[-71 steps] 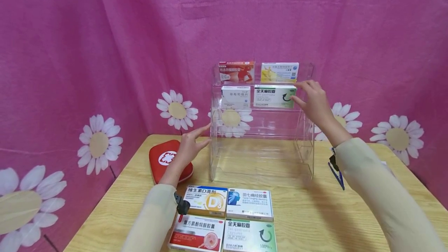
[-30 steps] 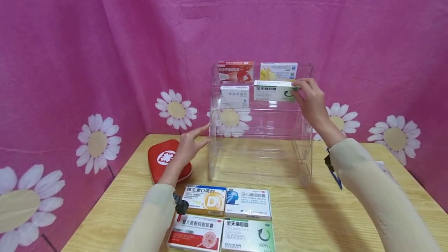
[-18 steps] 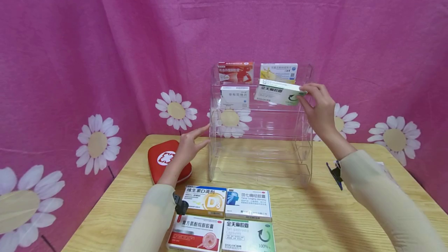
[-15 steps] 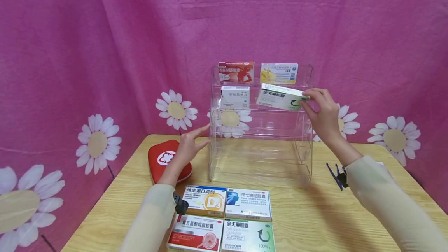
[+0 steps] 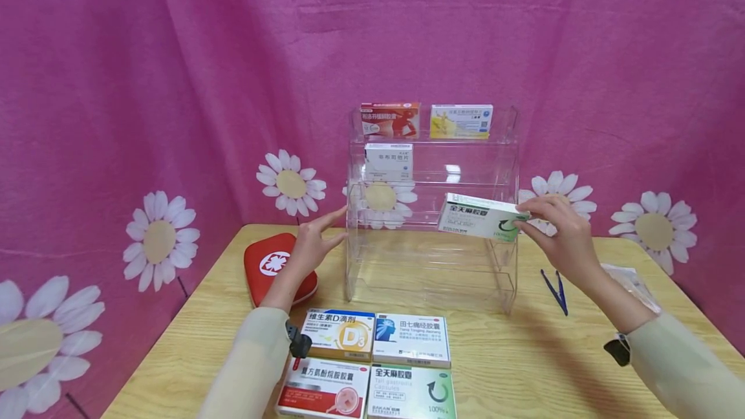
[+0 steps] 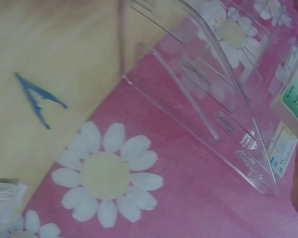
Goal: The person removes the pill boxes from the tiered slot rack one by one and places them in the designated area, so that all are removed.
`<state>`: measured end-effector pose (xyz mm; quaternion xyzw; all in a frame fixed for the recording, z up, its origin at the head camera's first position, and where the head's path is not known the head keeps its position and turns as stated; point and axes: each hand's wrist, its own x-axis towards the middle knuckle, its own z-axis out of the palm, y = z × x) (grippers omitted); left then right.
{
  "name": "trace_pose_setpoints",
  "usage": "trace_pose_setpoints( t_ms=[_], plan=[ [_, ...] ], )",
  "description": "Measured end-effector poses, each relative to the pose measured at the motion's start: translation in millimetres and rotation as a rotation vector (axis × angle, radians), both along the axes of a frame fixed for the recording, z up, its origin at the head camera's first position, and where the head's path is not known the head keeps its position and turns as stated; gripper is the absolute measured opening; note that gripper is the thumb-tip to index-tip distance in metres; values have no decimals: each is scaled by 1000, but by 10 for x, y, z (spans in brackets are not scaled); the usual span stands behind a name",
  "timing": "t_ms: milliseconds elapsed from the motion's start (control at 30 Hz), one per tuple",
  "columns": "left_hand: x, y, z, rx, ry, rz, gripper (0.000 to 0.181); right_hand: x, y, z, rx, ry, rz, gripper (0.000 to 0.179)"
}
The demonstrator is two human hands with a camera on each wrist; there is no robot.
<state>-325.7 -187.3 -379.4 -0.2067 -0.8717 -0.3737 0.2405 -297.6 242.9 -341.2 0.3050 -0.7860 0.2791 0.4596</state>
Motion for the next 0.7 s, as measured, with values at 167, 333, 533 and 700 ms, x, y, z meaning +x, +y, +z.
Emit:
trace_pose_setpoints(
  t_ms=[167,333,533,700],
  plan=[
    [0,-3,-3,-4,11,-2,56,161,109,-183,58,-19,43,51],
    [2,-10,-10,-5,8,2,56,326,196,-378,120,-76,35,49],
    [0,-5,-3,1,-4,-1,55,514,249,-614,151,-131,35,47],
    [-4,0,5,2,-8,-5,55,645,280,-748,157,-187,61,48]
  ],
)
